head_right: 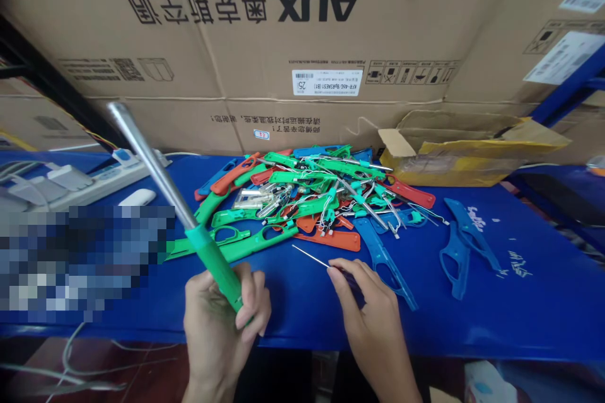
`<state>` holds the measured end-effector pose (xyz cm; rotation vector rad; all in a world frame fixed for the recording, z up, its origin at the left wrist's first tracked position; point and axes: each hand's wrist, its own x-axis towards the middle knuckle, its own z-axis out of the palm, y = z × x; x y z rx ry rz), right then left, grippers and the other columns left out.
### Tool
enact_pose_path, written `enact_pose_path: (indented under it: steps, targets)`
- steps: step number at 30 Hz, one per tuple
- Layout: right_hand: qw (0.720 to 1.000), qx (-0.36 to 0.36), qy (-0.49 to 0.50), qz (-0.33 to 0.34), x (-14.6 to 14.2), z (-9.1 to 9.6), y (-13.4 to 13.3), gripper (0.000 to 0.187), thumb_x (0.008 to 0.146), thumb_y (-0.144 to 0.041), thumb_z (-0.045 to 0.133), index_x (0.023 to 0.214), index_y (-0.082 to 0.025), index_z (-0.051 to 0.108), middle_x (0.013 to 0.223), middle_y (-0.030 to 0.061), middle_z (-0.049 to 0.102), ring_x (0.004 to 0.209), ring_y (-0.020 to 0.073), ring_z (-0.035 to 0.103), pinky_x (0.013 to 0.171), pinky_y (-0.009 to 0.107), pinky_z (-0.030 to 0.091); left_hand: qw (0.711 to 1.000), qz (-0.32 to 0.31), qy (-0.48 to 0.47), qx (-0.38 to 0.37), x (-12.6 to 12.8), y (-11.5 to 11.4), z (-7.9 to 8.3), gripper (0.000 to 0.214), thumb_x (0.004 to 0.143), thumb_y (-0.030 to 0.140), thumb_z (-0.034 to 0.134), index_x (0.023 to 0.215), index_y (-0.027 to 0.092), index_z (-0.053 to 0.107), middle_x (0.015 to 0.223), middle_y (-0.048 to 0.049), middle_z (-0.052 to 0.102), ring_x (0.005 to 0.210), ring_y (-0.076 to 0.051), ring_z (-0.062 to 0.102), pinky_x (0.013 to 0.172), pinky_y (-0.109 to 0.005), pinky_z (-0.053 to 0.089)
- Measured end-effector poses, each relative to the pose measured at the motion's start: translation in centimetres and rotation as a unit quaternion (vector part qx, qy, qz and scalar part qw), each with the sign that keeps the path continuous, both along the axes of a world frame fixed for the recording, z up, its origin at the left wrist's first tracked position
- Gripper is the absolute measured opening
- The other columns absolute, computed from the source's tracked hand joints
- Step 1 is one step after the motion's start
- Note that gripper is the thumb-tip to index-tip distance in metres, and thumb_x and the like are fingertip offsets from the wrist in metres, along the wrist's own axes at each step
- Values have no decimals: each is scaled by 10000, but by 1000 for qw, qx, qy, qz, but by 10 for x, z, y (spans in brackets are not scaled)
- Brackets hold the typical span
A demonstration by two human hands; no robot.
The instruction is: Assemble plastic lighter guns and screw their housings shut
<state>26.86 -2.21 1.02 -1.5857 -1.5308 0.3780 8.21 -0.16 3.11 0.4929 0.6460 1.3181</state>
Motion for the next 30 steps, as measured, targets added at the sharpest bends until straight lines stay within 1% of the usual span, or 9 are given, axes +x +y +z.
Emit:
enact_pose_path:
  steps: [2, 6, 10, 14, 19, 21, 25, 27, 30]
  targets:
    - [1000, 0, 4, 1, 0, 1, 0, 204, 996, -402, 582, 987, -285, 749, 978, -13, 785, 901, 157, 751, 803, 221, 559, 1000, -12, -23, 4, -4, 1, -3, 498, 899, 502, 572, 537, 160, 589, 439, 62, 338, 327, -80, 303, 367, -208, 297]
    - [1000, -8, 8, -7, -1, 1, 0, 235, 996, -422, 569, 982, -281, 756, 965, -5, 786, 889, 164, 752, 794, 231, 565, 997, -37, -71, 6, -12, 4, -6, 497, 904, 484, 539, 510, 180, 549, 428, 69, 302, 314, -94, 287, 358, -229, 341]
    - [1000, -16, 17, -16, -1, 0, 1, 257, 991, -446, 567, 967, -281, 763, 963, 1, 788, 887, 176, 752, 796, 247, 569, 994, -54, -90, -6, -15, 4, -3, 478, 934, 449, 497, 540, 183, 549, 452, 71, 312, 328, -97, 286, 386, -244, 400]
    - [999, -26, 20, -17, -2, 0, 1, 252, 977, -454, 582, 946, -287, 768, 952, -3, 790, 880, 178, 752, 791, 249, 569, 992, -70, -109, -9, -14, 4, -2, 474, 932, 436, 497, 529, 189, 531, 443, 82, 280, 313, -91, 242, 366, -240, 400]
    - [999, -31, 24, -19, -3, 4, 1, 273, 963, -465, 580, 928, -277, 776, 946, 14, 794, 885, 195, 756, 785, 264, 579, 995, -66, -79, -17, -13, 7, -4, 481, 921, 412, 473, 490, 201, 495, 409, 79, 261, 288, -97, 228, 333, -245, 378]
    - [998, -39, 30, -24, -3, 5, 1, 290, 956, -480, 582, 922, -271, 781, 884, 19, 787, 819, 193, 751, 763, 267, 585, 996, -51, -68, -25, -11, 8, -3, 464, 906, 414, 496, 494, 202, 485, 412, 79, 273, 290, -96, 241, 338, -244, 377]
    - [994, -56, 80, -48, -3, 7, 0, 329, 938, -511, 595, 974, -242, 780, 740, 21, 740, 660, 177, 713, 643, 249, 581, 997, -12, -67, -42, -7, 7, 5, 419, 897, 425, 548, 550, 196, 501, 453, 79, 323, 315, -96, 322, 394, -248, 417]
    - [991, -46, 109, -63, -2, 7, -2, 322, 925, -501, 615, 1000, -230, 771, 723, 15, 724, 634, 166, 697, 607, 232, 571, 997, -15, -62, -48, -5, 6, 8, 419, 881, 449, 575, 555, 195, 502, 457, 80, 332, 314, -97, 343, 400, -255, 421]
    - [990, -21, 117, -71, 1, 7, -4, 295, 924, -476, 629, 1012, -232, 769, 705, -1, 692, 634, 148, 665, 629, 214, 564, 997, -17, -56, -49, -3, 6, 9, 429, 859, 472, 595, 545, 197, 496, 450, 82, 327, 303, -96, 336, 388, -258, 417]
